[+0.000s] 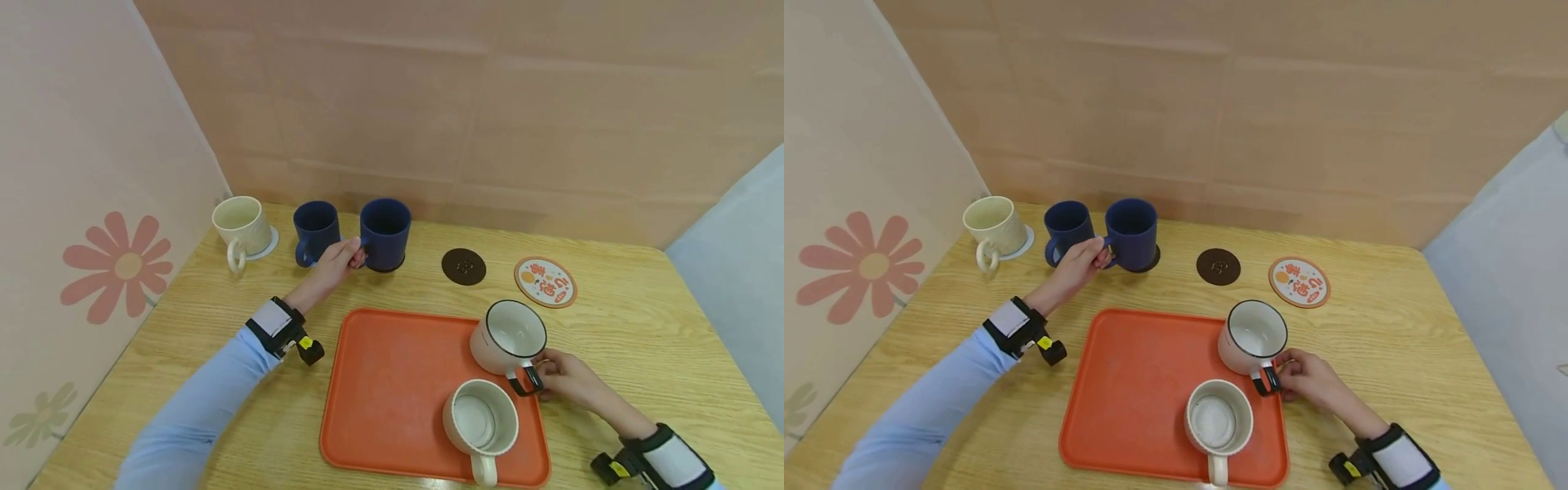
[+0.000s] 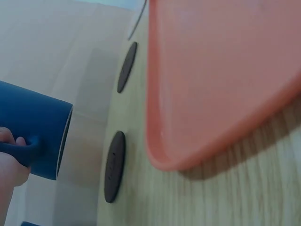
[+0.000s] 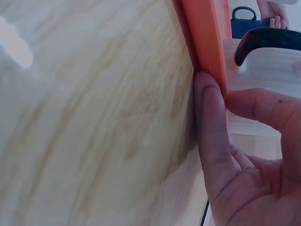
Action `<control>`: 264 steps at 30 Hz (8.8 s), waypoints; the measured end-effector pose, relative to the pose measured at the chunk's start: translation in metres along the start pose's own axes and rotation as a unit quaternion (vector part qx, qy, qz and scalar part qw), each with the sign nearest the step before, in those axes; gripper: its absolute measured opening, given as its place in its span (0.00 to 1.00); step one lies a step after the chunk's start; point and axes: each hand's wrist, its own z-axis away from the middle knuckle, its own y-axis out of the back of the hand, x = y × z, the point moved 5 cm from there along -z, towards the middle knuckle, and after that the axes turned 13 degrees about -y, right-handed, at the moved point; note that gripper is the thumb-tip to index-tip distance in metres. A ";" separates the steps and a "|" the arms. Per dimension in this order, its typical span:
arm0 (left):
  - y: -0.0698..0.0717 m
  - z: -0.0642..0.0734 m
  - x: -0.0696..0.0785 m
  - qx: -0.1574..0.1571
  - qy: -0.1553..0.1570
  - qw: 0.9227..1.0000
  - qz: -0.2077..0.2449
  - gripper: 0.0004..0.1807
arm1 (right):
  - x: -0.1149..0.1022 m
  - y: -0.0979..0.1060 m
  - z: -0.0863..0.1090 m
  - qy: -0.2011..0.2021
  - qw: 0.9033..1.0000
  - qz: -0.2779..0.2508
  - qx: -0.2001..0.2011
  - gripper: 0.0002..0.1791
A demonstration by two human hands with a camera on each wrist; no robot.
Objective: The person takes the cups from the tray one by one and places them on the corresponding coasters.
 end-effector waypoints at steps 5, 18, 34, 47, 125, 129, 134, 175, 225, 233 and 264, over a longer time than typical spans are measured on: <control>0.005 -0.001 -0.010 0.004 0.017 1.000 -0.003 0.17 | 0.000 0.000 0.000 -0.003 1.000 0.001 -0.003 0.18; 0.011 -0.008 -0.029 0.010 0.044 0.999 -0.028 0.17 | 0.001 0.000 0.000 -0.002 1.000 -0.014 -0.010 0.18; 0.015 -0.017 -0.040 0.026 0.054 0.998 -0.030 0.17 | 0.001 0.000 0.000 -0.001 1.000 -0.017 -0.007 0.18; 0.014 -0.020 -0.051 0.036 0.042 0.998 -0.027 0.17 | 0.000 -0.001 0.000 -0.005 1.000 -0.018 -0.007 0.19; 0.000 0.021 0.010 -0.111 0.046 0.873 -0.473 0.26 | -0.002 0.002 0.002 0.004 1.000 -0.010 0.001 0.18; -0.005 0.035 0.015 -0.138 0.026 0.844 -0.517 0.24 | -0.003 0.001 0.002 0.019 1.000 -0.012 -0.003 0.18; -0.010 0.052 0.016 -0.157 0.042 0.834 -0.527 0.25 | -0.002 0.002 0.002 0.023 1.000 -0.008 -0.001 0.18; -0.009 0.117 -0.006 -0.118 0.304 0.892 -0.315 0.07 | -0.001 0.000 0.003 -0.013 1.000 0.003 0.024 0.17; -0.007 0.118 -0.015 -0.114 0.288 0.909 -0.278 0.04 | -0.034 -0.004 0.047 0.027 0.977 0.045 0.204 0.17; -0.007 0.119 -0.015 -0.104 0.295 0.912 -0.266 0.04 | -0.035 -0.016 0.043 0.117 0.983 -0.034 0.135 0.16; -0.008 0.121 -0.012 -0.075 0.307 0.911 -0.265 0.04 | -0.031 -0.035 0.032 0.163 0.953 -0.257 0.002 0.19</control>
